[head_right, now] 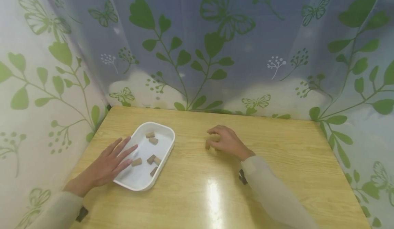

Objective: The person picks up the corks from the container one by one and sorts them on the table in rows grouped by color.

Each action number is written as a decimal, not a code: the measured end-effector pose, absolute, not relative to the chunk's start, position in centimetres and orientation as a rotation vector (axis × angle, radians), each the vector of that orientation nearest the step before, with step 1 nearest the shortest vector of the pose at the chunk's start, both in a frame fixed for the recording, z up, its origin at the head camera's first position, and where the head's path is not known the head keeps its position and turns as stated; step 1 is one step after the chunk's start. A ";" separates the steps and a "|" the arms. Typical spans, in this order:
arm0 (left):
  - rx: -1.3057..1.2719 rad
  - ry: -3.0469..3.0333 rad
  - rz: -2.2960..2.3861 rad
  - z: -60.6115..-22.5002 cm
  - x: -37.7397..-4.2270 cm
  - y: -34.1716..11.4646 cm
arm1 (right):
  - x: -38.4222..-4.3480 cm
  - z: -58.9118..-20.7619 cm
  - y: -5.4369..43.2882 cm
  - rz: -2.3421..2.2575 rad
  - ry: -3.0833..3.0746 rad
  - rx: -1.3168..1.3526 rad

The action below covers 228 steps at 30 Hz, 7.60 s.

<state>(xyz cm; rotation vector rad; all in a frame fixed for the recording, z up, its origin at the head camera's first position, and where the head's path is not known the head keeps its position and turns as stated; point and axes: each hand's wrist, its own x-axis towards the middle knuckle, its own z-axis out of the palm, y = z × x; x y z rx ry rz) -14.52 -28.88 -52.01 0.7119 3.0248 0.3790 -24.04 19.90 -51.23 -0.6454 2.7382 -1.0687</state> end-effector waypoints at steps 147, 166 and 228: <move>0.746 3.045 0.404 -52.1 -14.5 -28.9 | -21.9 -50.3 -2.8 -0.321 2.766 -1.023; 0.781 3.076 0.424 -51.9 -14.3 -28.8 | -21.9 -50.5 -3.1 -0.347 2.752 -1.030; 0.775 3.071 0.399 -52.0 -14.4 -28.6 | -21.4 -48.0 5.9 -1.168 2.613 -0.995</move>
